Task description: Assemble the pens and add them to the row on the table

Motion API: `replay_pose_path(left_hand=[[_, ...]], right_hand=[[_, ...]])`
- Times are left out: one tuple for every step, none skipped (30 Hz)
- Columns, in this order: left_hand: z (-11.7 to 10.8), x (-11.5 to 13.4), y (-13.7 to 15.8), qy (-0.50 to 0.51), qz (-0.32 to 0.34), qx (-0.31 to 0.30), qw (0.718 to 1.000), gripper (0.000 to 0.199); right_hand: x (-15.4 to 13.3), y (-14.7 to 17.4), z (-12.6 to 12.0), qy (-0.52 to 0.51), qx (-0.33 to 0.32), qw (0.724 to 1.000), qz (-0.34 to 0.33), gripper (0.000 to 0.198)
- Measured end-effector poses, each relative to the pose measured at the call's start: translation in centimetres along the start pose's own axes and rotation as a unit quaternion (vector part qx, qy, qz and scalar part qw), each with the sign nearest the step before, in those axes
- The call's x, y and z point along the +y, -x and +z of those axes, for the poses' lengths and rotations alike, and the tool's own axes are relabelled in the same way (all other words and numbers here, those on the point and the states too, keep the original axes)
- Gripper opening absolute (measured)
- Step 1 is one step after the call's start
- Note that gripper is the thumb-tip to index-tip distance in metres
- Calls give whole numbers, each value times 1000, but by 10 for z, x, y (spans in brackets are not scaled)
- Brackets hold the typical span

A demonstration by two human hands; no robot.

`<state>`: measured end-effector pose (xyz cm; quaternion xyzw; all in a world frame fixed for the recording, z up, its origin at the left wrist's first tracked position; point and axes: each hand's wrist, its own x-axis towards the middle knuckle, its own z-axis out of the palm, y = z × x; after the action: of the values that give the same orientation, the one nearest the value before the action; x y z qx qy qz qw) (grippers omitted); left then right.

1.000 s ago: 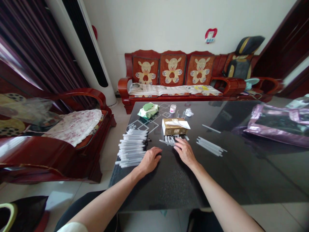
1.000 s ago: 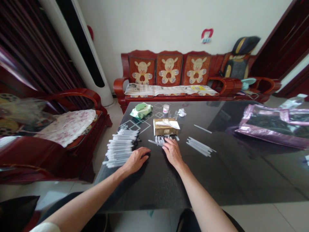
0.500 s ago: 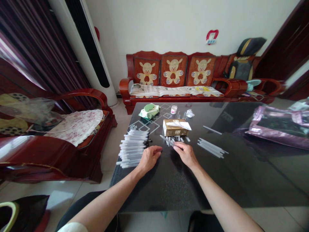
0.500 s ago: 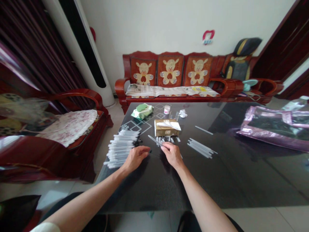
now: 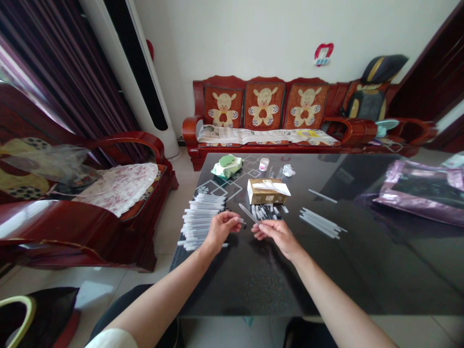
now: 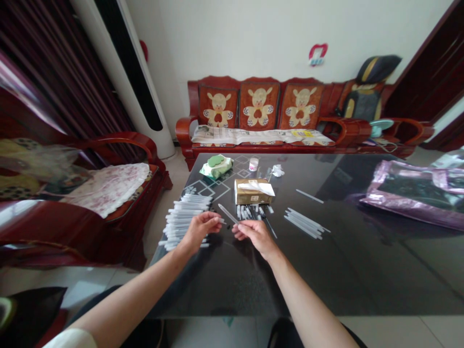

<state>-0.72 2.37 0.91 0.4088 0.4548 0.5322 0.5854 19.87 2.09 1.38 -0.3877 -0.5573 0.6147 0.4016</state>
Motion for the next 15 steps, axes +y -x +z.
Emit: replay_pose_path(left_hand=[[-3,2,-2,29,-9,16,999,29],[-7,3,-5,52,-13,28,998,30],[-10,5,-7,68,-15,39,997,31],[-12,6,-8,78,-16,46,996,31],[-14,7,-9,84,-16,50,995,31],[-16,8,-10,87,-17,52,995,32],[-16,9,-10,89,-17,53,994,32],[-16,9,-10,91,-17,52,994,32],[-16,9,-10,93,-16,51,994,32],[-16,9,-9,95,-16,50,994,31],[-15,9,-9,96,-16,49,994,31],[-15,9,-9,97,-17,48,994,31],[-15,9,-9,98,-17,48,994,31],[-15,9,-9,97,-17,48,994,31],[-15,9,-9,96,-16,48,994,31]], right_hand=[[0,-1,-4,29,10,1000,2,36],[0,-1,-7,54,15,998,5,37],[1,-1,-10,73,15,997,8,37],[1,-1,-12,87,13,996,10,36],[1,-1,-13,98,12,995,9,36],[1,0,-13,107,10,994,8,35],[1,0,-13,113,9,994,7,35],[1,0,-13,117,9,993,6,34],[0,0,-13,120,7,993,6,34],[0,0,-13,123,6,992,5,34],[0,0,-12,125,4,992,5,34],[0,0,-12,128,2,992,5,34],[0,0,-12,131,1,991,6,34],[0,0,-12,133,-1,991,7,34],[0,0,-12,135,-2,991,8,34]])
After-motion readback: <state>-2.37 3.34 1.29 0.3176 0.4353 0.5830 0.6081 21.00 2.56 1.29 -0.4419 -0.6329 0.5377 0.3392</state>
